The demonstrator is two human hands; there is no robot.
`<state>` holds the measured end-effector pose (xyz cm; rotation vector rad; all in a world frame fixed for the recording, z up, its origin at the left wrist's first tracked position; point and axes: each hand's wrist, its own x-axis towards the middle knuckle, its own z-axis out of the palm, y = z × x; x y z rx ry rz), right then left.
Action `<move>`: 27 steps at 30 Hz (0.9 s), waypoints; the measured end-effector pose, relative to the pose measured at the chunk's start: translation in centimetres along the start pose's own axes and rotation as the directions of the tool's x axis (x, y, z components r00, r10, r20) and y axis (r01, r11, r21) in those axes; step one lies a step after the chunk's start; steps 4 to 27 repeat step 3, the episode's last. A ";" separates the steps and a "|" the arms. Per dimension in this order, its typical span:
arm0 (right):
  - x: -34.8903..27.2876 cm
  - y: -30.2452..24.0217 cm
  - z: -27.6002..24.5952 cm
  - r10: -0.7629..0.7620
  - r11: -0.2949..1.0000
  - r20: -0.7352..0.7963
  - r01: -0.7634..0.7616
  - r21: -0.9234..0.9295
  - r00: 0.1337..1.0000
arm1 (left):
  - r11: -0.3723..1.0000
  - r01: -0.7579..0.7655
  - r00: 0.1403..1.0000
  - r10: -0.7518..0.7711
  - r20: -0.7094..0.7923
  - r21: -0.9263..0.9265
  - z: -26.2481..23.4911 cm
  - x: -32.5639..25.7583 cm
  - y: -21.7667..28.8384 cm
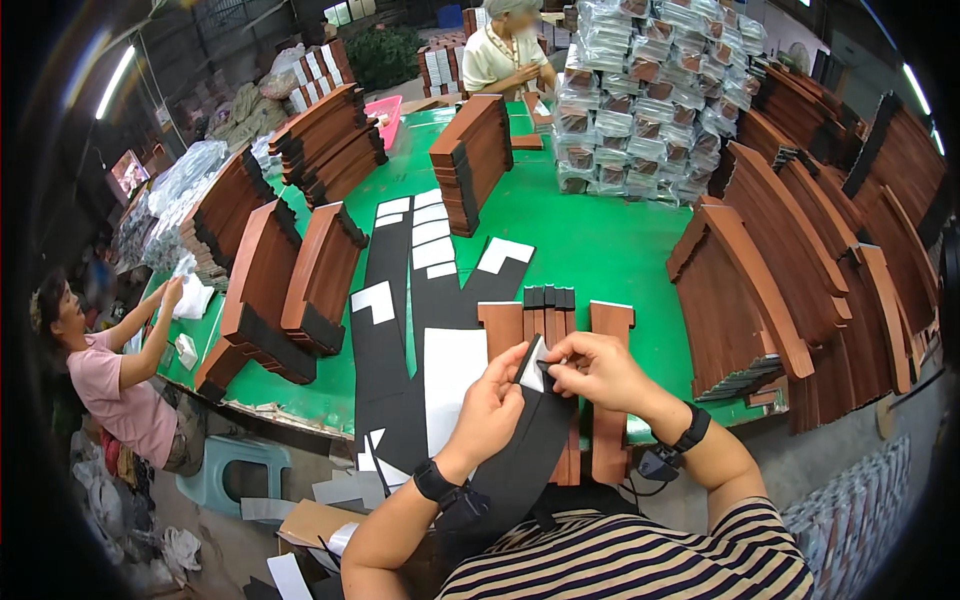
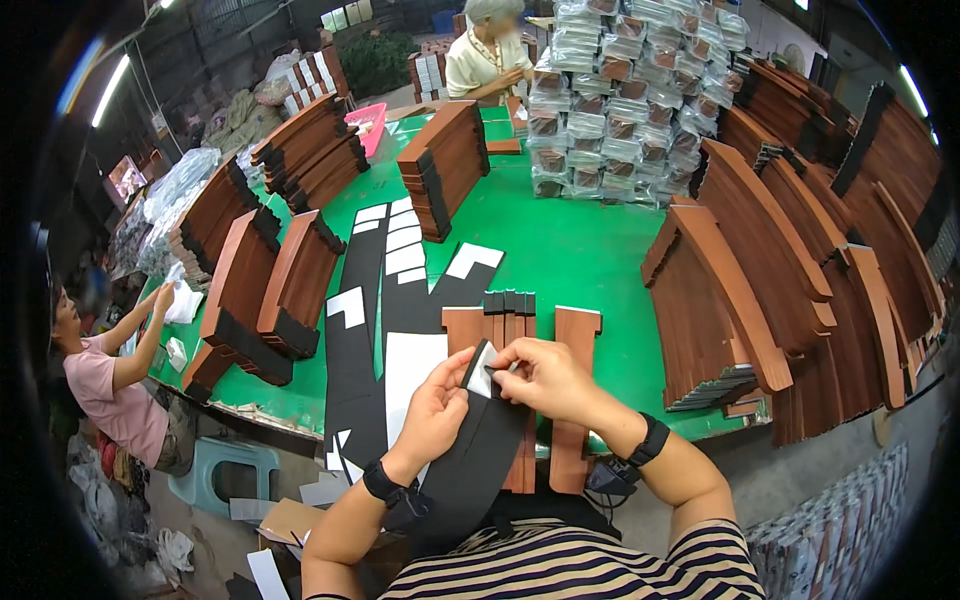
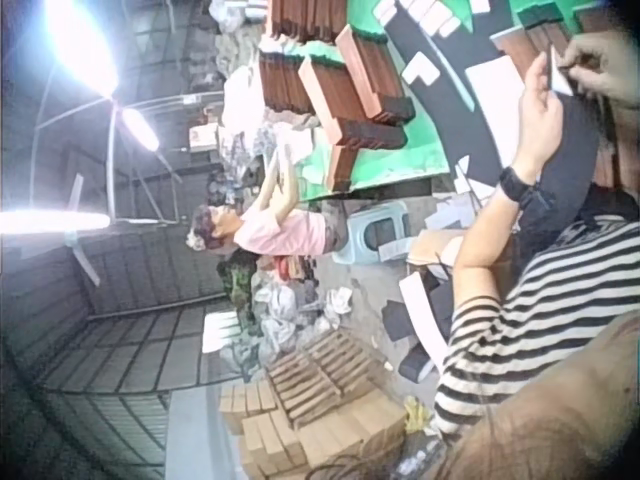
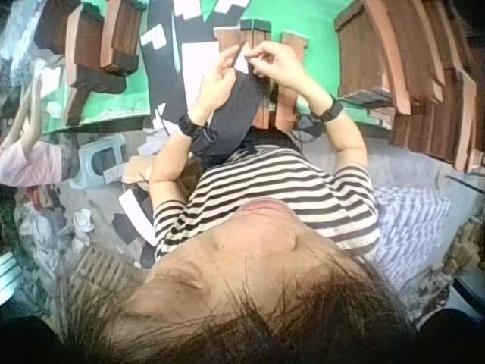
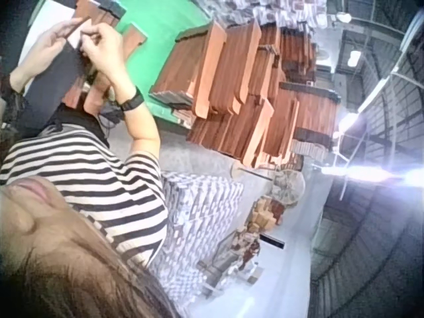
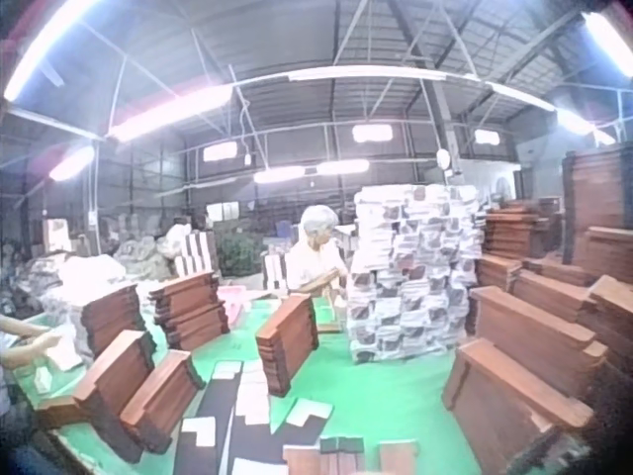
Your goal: Applying black adhesive strips and end caps to wooden slats on a factory workbench.
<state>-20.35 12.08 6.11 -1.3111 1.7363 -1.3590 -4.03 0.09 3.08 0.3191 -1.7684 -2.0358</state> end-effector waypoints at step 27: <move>0.6 0.9 0.0 0.144 0.976 -0.026 -0.137 0.166 0.989 | 0.999 0.034 0.999 -0.035 0.033 0.034 -0.5 0.2 -0.8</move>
